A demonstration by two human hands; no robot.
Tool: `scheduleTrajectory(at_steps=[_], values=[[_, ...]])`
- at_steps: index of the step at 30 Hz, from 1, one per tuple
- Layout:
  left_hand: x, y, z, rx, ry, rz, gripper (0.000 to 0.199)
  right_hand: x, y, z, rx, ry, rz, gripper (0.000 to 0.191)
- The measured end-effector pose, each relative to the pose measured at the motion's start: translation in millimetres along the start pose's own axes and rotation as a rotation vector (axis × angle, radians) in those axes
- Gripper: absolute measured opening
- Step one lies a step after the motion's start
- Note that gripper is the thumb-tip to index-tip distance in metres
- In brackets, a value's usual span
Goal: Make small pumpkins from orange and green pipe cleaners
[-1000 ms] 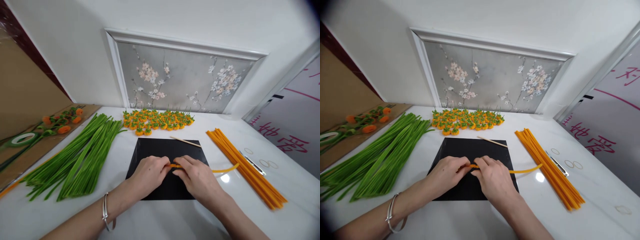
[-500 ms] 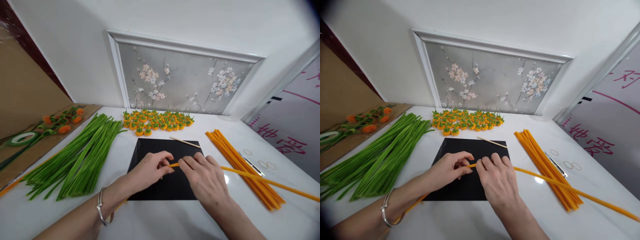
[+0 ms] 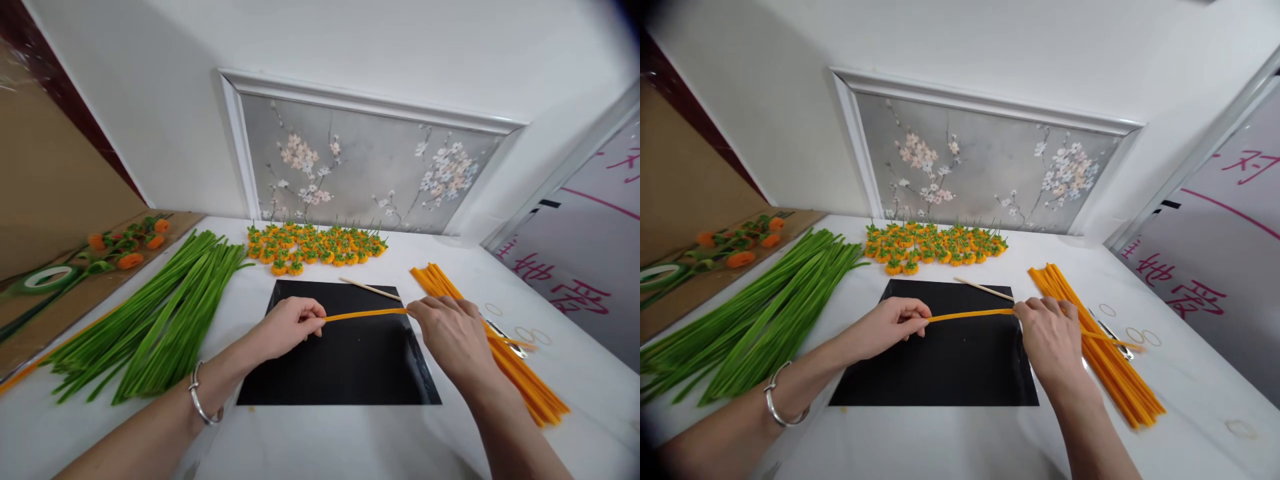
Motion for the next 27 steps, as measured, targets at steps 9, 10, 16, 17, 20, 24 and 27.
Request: scheduleTrajectory(at_steps=[9,10,16,17,20,24,27], values=[[14,5,12.7,0.001,-0.054,0.083,0.02,-108,18,-22,0.224,-0.381,-0.345,0.039],[15,6,17.2,-0.014,-0.011,0.088,0.019,-123,21,-21,0.2,-0.401,-0.4,0.04],[17,9,23.2,-0.023,0.248,0.083,0.01,-133,24,-13,0.166,-0.407,-0.401,0.042],[18,9,18.4,-0.009,0.254,0.09,0.016,-128,23,-11,0.174,-0.404,-0.383,0.041],[27,0,-5.9,0.066,0.097,0.138,0.027,-114,19,-10,0.195,-0.361,-0.323,0.031],[66,-30,-12.4,0.046,-0.461,0.334,0.023,-115,18,-12,0.16,-0.319,-0.307,0.02],[81,-63,1.3,0.038,-0.57,0.394,0.019,-122,20,-17,0.154,-0.334,-0.351,0.018]])
Point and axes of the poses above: each hand's wrist, its own y-axis away from the middle knuckle, its own z-axis out of the palm, x = y × z, the point moved 10 cm from there along -y, towards the middle knuckle, and after that the axes turned 3 degrees about z, right-handed, at the moved point
